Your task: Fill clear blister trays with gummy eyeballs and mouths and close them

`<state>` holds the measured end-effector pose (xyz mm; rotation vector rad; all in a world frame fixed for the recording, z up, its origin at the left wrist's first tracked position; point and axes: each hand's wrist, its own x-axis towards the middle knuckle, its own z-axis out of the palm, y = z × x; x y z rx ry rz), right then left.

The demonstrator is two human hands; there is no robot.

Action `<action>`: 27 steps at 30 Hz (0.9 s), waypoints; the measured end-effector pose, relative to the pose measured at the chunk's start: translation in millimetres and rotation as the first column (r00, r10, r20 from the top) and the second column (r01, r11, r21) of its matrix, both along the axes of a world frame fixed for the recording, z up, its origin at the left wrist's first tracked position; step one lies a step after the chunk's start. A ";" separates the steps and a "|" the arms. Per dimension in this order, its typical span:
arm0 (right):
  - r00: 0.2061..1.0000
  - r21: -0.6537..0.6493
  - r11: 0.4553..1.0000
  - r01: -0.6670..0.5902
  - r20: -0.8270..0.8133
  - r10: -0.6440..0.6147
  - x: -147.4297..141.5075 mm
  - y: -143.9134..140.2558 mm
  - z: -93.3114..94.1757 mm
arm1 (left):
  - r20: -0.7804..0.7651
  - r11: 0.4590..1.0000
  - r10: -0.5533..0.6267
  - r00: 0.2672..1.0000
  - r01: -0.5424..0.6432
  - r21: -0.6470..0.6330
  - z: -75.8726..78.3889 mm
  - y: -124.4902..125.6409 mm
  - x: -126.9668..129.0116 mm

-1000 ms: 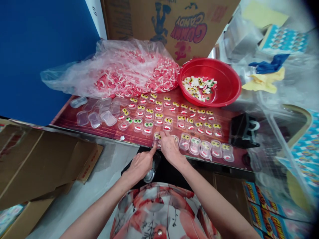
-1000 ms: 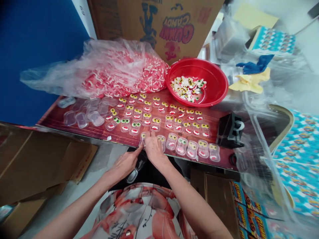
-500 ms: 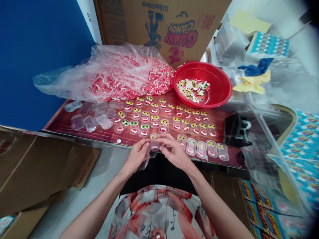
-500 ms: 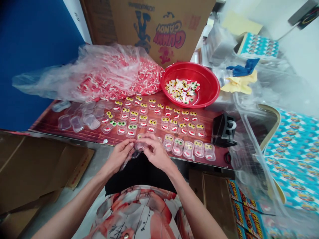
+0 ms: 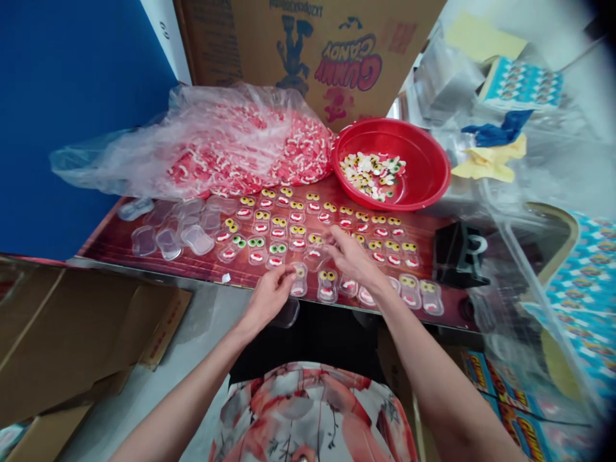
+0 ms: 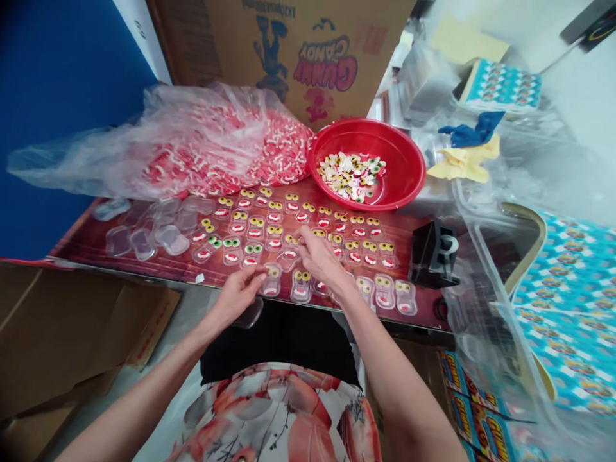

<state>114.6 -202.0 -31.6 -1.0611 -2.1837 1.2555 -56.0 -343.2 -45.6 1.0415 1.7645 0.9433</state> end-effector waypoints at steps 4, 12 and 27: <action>0.951 0.150 0.973 -0.175 0.283 0.127 -8.5 26.4 1.7 | -0.226 0.996 -0.089 0.970 0.090 -0.005 0.5 8.5 -2.2; 0.848 0.278 0.941 -0.195 0.530 0.019 -28.4 30.6 -17.3 | -0.567 0.936 -0.346 0.748 0.318 -0.151 16.8 36.6 8.4; 0.852 0.277 0.948 -0.155 0.523 -0.013 -31.1 35.2 -24.6 | -0.607 0.877 -0.478 0.635 0.386 -0.286 5.3 43.6 18.6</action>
